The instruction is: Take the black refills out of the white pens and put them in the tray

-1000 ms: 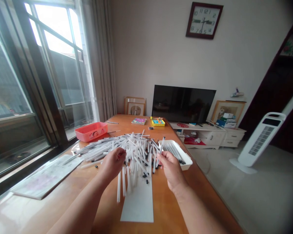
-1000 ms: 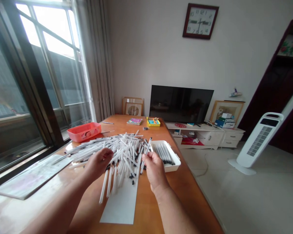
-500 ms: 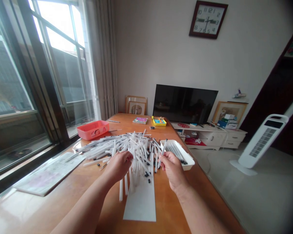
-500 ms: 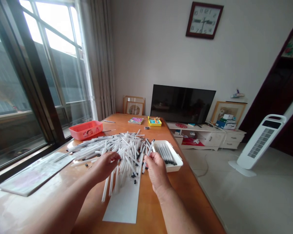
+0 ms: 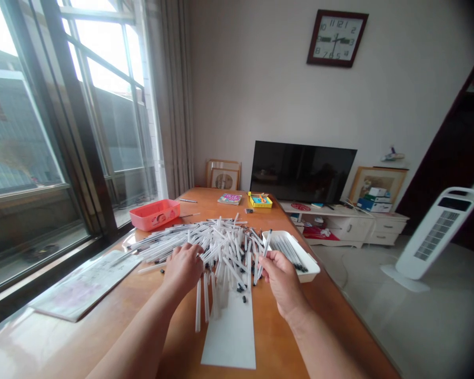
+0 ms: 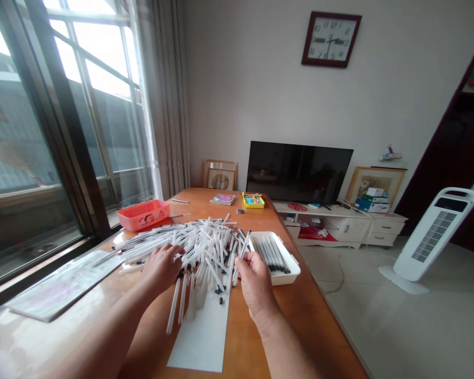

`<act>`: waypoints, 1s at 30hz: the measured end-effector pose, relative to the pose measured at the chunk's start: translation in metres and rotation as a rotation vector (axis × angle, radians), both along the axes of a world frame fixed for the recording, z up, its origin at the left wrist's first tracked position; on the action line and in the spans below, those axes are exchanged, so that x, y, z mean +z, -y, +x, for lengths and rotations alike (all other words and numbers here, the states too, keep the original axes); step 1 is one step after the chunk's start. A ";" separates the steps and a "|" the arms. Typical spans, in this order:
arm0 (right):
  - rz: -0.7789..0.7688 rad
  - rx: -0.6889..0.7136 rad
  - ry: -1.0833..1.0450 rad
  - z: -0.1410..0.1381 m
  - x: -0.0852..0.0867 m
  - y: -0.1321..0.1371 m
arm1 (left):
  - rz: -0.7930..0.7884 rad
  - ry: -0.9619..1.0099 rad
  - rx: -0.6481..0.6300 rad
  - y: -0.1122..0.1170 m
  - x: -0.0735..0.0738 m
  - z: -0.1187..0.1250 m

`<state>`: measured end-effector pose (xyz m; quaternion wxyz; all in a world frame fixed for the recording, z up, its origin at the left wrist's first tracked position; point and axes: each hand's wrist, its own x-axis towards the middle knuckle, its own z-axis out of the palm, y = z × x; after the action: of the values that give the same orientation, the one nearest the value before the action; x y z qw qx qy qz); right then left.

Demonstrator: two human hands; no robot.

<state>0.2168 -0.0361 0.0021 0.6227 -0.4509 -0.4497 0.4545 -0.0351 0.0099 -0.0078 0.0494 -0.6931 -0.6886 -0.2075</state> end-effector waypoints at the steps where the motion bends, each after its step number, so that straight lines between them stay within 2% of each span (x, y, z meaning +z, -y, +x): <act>1: 0.002 -0.001 0.002 0.000 0.000 0.000 | 0.010 0.001 0.035 -0.001 -0.002 -0.001; 5: 0.007 -0.014 0.012 0.002 -0.001 -0.001 | 0.026 0.061 0.167 -0.005 -0.004 -0.007; 9: -0.002 -0.022 0.021 0.002 -0.001 0.000 | 0.078 0.208 0.278 -0.011 -0.002 -0.021; 12: -0.001 -0.036 0.042 0.002 -0.002 0.000 | 0.150 0.471 0.302 -0.018 -0.007 -0.033; 14: 0.007 -0.042 0.056 0.002 -0.003 -0.001 | 0.245 0.754 0.258 -0.023 -0.013 -0.039; 17: 0.014 -0.049 0.069 0.003 -0.005 -0.003 | 0.312 0.896 0.274 -0.030 -0.018 -0.044; 19: 0.010 -0.050 0.073 0.003 -0.008 -0.003 | 0.333 0.941 0.305 -0.033 -0.015 -0.046; 23: 0.022 -0.061 0.103 0.003 -0.010 -0.004 | 0.317 0.990 0.355 -0.039 0.002 -0.053; 27: 0.056 -0.057 0.128 0.003 -0.009 -0.002 | 0.276 0.911 0.346 -0.045 0.015 -0.063; 30: 0.080 -0.043 0.134 0.002 -0.006 -0.001 | 0.221 0.796 0.276 -0.051 0.016 -0.061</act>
<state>0.2193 -0.0347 -0.0041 0.6184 -0.4647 -0.4984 0.3914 -0.0962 0.0614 0.0079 -0.1190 -0.4510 -0.7138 -0.5224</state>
